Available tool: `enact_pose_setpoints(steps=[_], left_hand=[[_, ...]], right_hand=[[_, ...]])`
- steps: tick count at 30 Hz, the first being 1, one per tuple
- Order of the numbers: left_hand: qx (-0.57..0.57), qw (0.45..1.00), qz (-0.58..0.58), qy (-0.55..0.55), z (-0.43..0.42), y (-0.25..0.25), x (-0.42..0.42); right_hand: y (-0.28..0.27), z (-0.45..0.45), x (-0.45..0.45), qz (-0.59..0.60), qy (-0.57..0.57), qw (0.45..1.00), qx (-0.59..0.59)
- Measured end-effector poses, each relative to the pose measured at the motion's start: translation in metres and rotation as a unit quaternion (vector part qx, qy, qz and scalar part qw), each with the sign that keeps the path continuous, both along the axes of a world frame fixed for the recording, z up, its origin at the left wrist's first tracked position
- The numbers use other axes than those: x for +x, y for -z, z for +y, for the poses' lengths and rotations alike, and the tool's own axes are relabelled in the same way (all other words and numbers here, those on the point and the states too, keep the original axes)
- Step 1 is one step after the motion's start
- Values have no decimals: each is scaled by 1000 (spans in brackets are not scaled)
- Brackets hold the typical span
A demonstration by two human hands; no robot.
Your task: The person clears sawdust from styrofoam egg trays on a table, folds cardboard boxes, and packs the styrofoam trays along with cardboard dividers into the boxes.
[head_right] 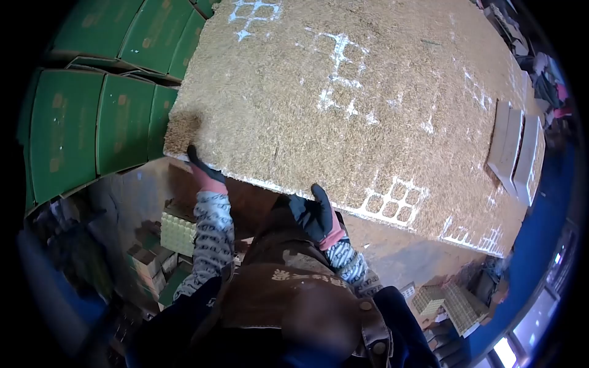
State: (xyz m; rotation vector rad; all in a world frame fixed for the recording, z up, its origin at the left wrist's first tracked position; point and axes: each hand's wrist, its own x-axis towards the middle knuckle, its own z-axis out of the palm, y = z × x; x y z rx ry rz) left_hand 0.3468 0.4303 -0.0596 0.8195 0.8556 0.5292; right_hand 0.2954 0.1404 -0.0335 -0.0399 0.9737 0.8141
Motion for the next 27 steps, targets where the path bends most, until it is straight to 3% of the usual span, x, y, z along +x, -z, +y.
enact_pose_setpoints(steps=[1,3,6,10,11,12,13,14,15,16,17,19,20,23,24,25,27], left_hand=[[93,995,24,36,-2,-12,-4],[92,994,19,48,3,-21,-12],[-75,985,-116,106,-2,-42,-11],[-103,988,-101,63,-3,-38,-11],[123,987,-54,90,4,-12,-22],[338,938,24,69,4,-9,-23],[171,982,-33,70,4,-6,-22],[-4,996,-78,41,3,-4,-20],[-64,994,-84,40,-5,-26,-13],[-123,988,-89,39,-9,-38,-10],[-105,992,-58,42,-7,-29,-15],[-65,997,4,51,-1,-1,-25],[-122,990,-29,66,1,8,-31],[-144,988,29,58,5,25,-36],[-150,986,-16,75,16,56,-41],[-153,983,-50,87,10,44,-38],[-172,979,-65,85,3,20,-40]], right_hand=[[-5,1,-3,-2,11,1000,-6],[-19,-2,-11,-1,45,999,-19],[-49,-5,-13,-4,104,993,-50],[-25,-9,-31,-49,184,982,-4],[-25,-7,-31,-64,187,980,18],[-26,-4,-30,-77,180,980,37],[-24,-4,-28,-90,177,978,69],[-21,-4,-27,-139,115,984,-7],[-5,-8,-28,-78,65,995,-17],[-6,-8,-25,-98,16,994,-45],[-6,-6,-23,-116,-32,990,-72],[1,-1,-20,-109,6,992,-59],[7,2,-20,-104,25,993,-54],[48,9,-23,2,79,997,-4],[38,16,-19,-42,104,992,-54],[37,20,-18,-69,124,985,-101],[22,18,-22,-62,125,988,-67]])
